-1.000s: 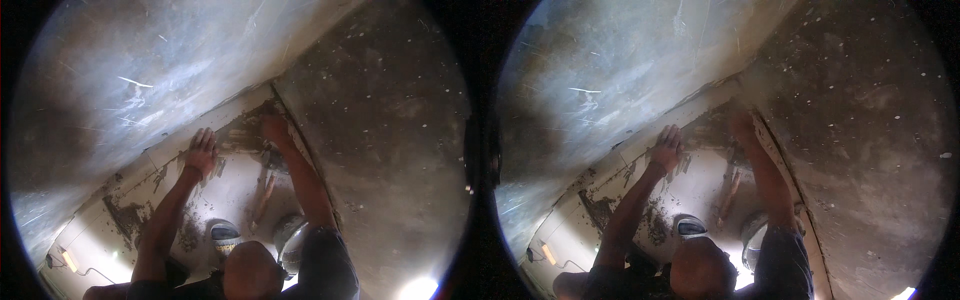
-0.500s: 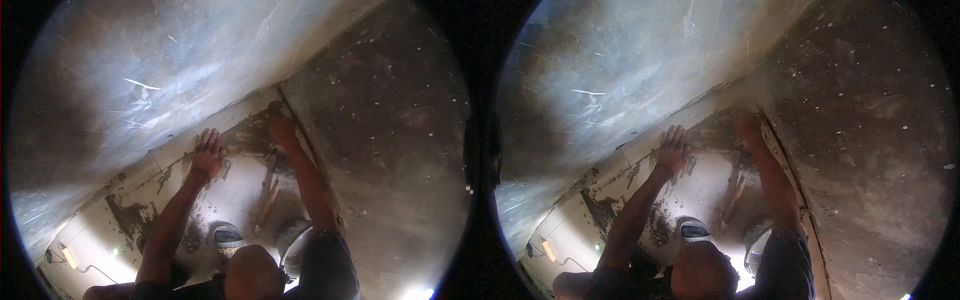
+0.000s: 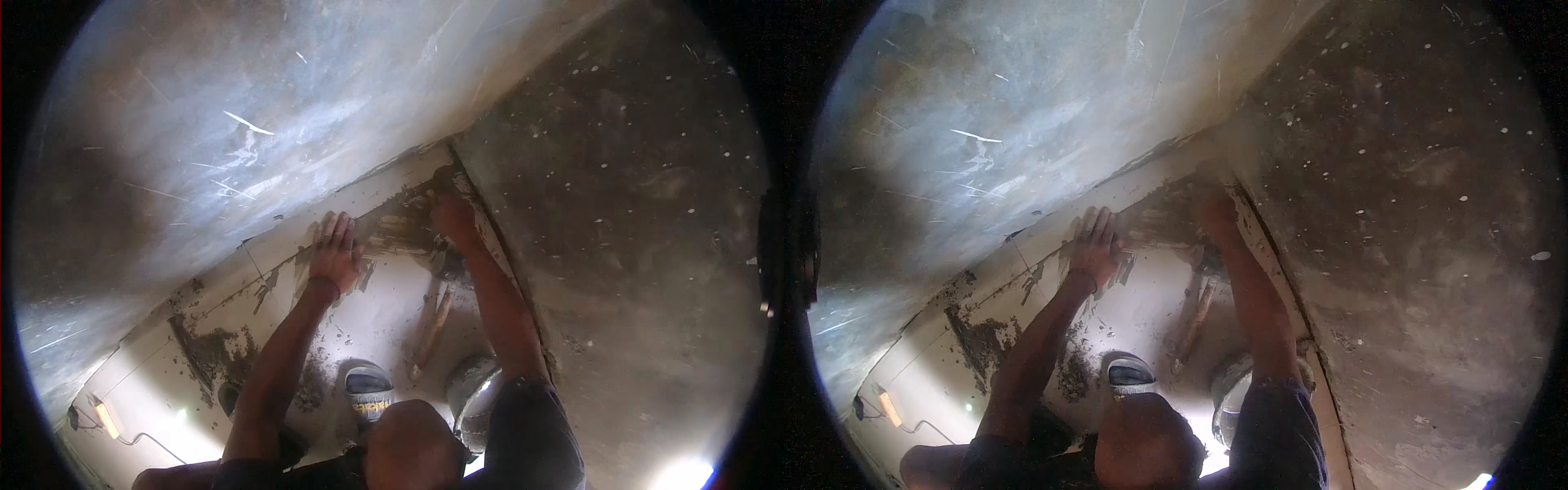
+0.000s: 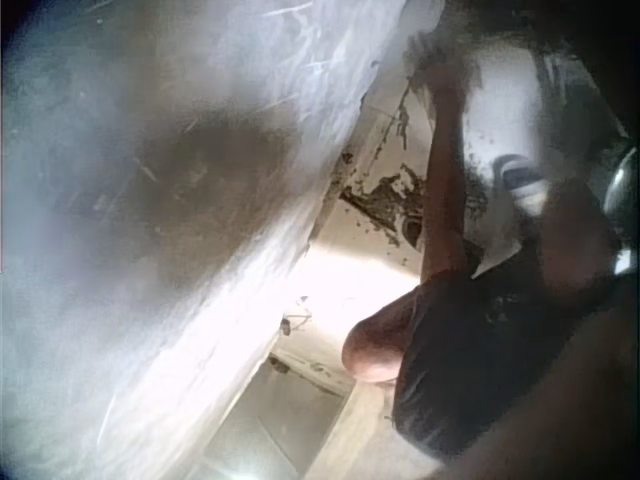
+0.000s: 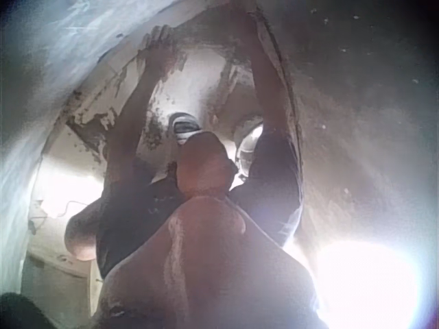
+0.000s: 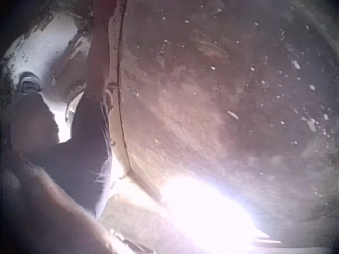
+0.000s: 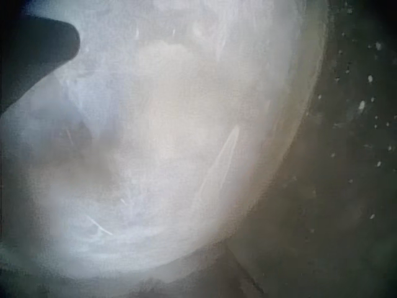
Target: The person installs a tile along the base of a wall by positioning the tile piece into place, pressing it by hand, and tapping it with a mallet.
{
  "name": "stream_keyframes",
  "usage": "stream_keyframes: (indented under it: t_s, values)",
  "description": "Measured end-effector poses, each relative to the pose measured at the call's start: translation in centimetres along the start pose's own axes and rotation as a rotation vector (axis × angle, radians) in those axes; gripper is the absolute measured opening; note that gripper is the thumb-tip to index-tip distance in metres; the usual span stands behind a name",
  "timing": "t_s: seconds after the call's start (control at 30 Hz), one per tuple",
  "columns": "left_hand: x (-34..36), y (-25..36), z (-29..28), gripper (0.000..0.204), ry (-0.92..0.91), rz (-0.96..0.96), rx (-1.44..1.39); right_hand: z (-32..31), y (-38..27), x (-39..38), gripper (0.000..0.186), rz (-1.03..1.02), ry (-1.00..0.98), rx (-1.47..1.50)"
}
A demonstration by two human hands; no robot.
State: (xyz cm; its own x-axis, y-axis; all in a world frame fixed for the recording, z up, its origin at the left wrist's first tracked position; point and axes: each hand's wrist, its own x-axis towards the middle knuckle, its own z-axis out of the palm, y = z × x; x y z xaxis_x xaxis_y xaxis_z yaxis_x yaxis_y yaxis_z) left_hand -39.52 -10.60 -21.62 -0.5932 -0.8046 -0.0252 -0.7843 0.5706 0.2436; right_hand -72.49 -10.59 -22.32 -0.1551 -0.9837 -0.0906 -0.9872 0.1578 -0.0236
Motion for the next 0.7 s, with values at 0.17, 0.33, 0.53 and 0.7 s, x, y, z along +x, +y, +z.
stream_keyframes:
  t_s: [0.17,0.33,0.53,0.7]
  values:
    - [-1.0,-0.9,-0.5,0.064,-0.035,-0.028,-0.013,-0.8,1.4,0.3,0.048,0.098,-0.005,0.115]
    - [-2.7,-3.2,0.1,0.066,0.025,-0.066,-0.017,-1.0,3.4,1.7,0.047,0.142,-0.019,0.03]
    - [-6.9,-9.7,-1.3,0.072,0.036,-0.317,0.105,-2.0,2.9,2.8,0.05,0.144,-0.171,-0.047]
    - [-7.2,-13.3,-2.6,0.058,-0.029,-0.361,-0.151,-2.6,2.4,3.0,0.052,0.233,-0.122,0.017]
